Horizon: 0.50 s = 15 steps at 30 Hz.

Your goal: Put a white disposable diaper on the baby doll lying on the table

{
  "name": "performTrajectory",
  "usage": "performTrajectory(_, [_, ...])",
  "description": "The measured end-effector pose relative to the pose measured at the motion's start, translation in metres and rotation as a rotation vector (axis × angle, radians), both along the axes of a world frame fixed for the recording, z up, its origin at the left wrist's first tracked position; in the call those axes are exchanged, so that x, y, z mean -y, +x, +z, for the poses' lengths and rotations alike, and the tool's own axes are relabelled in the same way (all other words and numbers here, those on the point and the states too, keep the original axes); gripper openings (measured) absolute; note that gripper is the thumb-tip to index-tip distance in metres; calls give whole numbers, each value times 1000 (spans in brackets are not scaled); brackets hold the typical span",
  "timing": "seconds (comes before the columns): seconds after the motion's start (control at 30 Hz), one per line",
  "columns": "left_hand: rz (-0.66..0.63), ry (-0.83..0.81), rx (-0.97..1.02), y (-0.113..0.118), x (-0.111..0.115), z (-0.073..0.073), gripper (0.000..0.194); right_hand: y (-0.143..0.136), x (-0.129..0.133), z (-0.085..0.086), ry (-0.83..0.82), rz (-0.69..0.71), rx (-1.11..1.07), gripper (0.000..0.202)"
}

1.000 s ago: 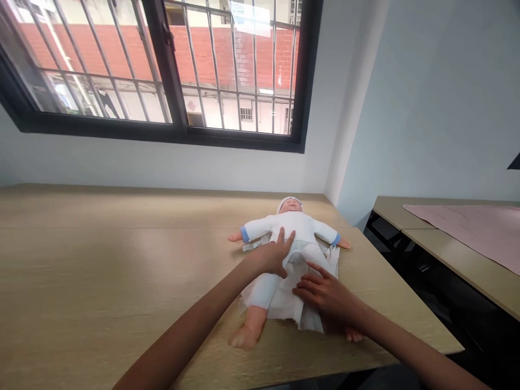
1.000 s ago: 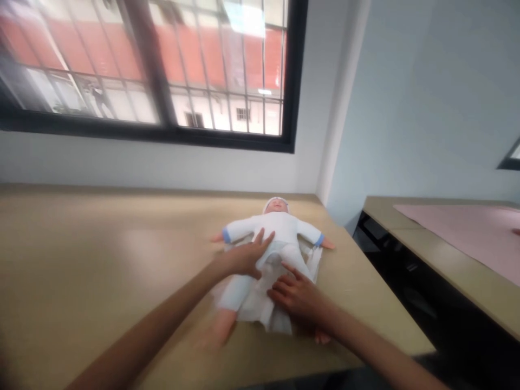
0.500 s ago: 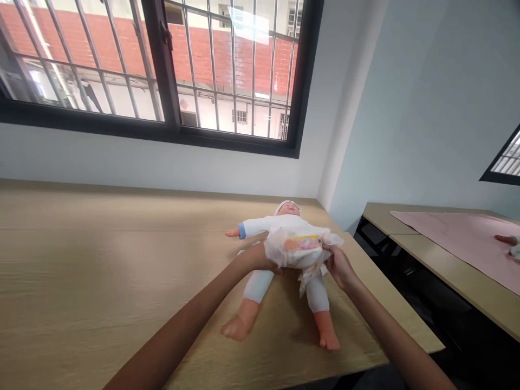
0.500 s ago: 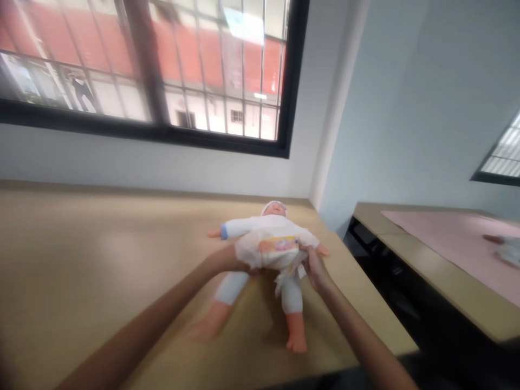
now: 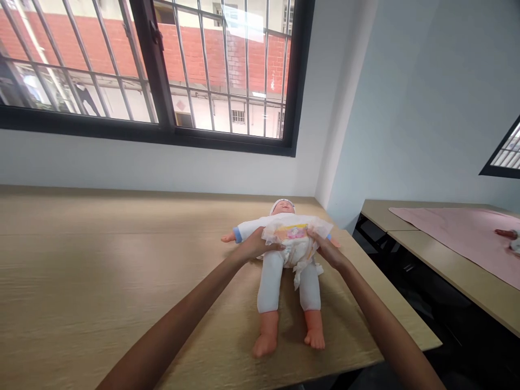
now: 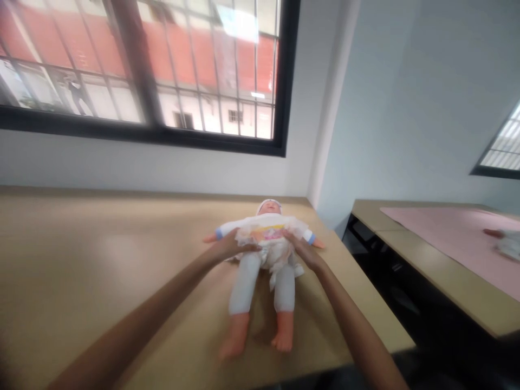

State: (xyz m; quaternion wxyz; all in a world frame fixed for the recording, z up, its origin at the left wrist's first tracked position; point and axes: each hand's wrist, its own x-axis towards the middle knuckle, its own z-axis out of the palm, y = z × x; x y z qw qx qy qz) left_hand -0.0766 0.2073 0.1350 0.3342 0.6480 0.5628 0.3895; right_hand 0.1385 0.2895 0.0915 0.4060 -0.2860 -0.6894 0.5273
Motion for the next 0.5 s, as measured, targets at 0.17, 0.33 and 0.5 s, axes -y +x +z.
performTrajectory(0.17, [4,-3,-22,-3,1,1,52,11,0,-5,-50,74,-51,52])
performTrajectory(0.33, [-18,-212,231,-5,-3,-1,46,10,-18,-19,-114,-11,-181,47])
performTrajectory(0.5, [27,-315,409,-12,-15,-8,48,1,-29,-35,-115,-106,-263,46])
